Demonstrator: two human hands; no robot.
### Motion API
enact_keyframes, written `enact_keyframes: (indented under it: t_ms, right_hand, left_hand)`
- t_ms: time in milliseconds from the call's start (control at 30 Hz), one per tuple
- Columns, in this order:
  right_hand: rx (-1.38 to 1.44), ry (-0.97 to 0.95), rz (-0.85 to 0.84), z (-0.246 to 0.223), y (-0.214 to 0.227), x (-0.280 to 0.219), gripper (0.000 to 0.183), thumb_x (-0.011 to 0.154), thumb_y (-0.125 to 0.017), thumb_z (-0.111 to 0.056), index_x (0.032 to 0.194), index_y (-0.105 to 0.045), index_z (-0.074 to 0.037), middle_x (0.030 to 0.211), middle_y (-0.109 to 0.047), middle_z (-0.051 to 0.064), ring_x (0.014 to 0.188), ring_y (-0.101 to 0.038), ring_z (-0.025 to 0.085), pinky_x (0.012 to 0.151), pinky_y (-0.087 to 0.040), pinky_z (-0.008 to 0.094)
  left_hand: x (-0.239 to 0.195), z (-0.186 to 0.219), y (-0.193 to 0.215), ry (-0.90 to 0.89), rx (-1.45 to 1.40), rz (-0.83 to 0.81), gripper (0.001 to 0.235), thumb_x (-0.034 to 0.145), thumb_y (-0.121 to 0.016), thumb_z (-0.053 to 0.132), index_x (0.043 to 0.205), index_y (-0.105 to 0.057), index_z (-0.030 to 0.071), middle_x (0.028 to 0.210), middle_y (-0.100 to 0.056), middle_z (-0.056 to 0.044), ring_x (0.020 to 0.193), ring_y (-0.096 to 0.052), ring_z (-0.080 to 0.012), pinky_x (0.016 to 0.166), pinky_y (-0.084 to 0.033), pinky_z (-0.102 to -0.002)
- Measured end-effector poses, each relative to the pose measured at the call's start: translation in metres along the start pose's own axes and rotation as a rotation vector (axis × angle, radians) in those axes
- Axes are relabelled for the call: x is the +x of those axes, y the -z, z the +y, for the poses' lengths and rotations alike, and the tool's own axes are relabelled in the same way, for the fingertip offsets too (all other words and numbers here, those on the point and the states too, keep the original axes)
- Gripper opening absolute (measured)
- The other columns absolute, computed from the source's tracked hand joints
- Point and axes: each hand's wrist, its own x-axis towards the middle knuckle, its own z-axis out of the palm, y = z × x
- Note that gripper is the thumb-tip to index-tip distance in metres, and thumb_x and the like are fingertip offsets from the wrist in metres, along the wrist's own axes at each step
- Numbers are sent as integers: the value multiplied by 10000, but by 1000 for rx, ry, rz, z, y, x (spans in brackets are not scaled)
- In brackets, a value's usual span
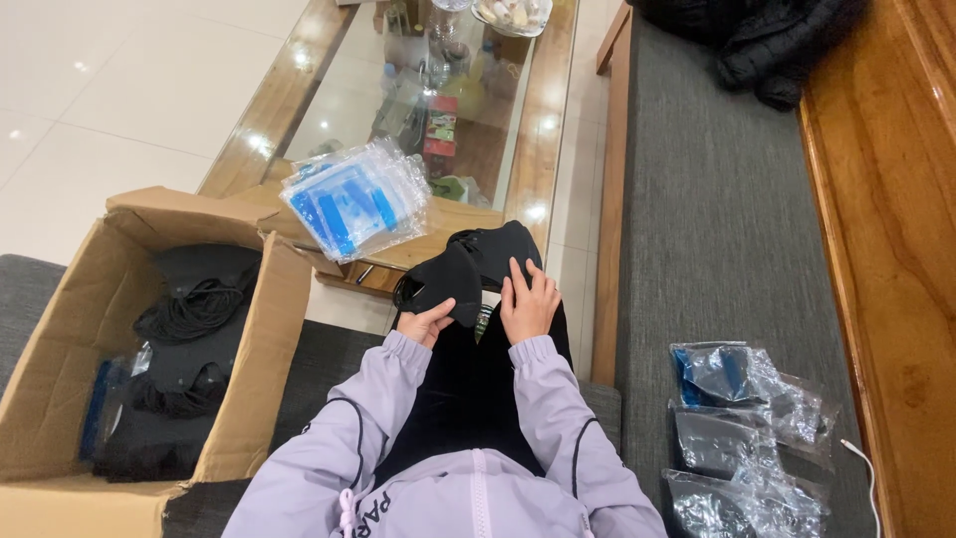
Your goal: Packaging black fabric masks into individual plastic bags
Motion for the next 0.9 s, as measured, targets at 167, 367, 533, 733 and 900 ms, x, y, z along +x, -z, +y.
enact_keyframes:
  t_ms: [167,367,533,733,900]
  right_hand:
    - [10,-9,-1,0,1,0,351,1049,-520,-382,1370,-632,-295,1253,-549,21,1061,-524,236,849,-420,395]
    - [16,-24,-33,0,1,1,355,1050,-514,-389,1375,-625,-300,1262,-546,14,1074,-518,230,863,-419,390]
    - [59,-56,-98,-3,11,6,370,1070,-468,-414,1371,-634,-279,1276,-560,34,1100,-528,261,873,-433,410]
    - [158,-8,-69,-37,49,15,434,1082,-442,-405,1453,-567,-217,1318,-563,125,1186,-527,349,909,-465,473]
    - [761,-195,-288,-62,63,15,684,971,-658,-263,1577,-373,-124,1415,-529,297,1268,-539,493,1047,-465,556]
  left_hand:
    - [-32,15,-27,16,19,-17,356,728,-893,-97,1009,-750,67,974,-775,-193,729,-763,-406,597,-669,-490]
    - [-55,26,-49,23,75,-15,455,725,-920,-38,1111,-720,96,1038,-769,-175,740,-761,-402,598,-672,-498]
    - [-31,1,-28,-18,119,-25,542,721,-941,-1,1196,-700,100,1109,-755,-171,822,-755,-404,669,-672,-506]
    - [-56,13,-50,-59,195,-42,675,688,-969,22,1287,-665,79,1197,-729,-176,900,-734,-413,727,-668,-494]
    - [-38,4,-40,-80,287,-95,608,671,-975,28,1213,-702,69,1063,-761,-156,834,-761,-378,627,-677,-438]
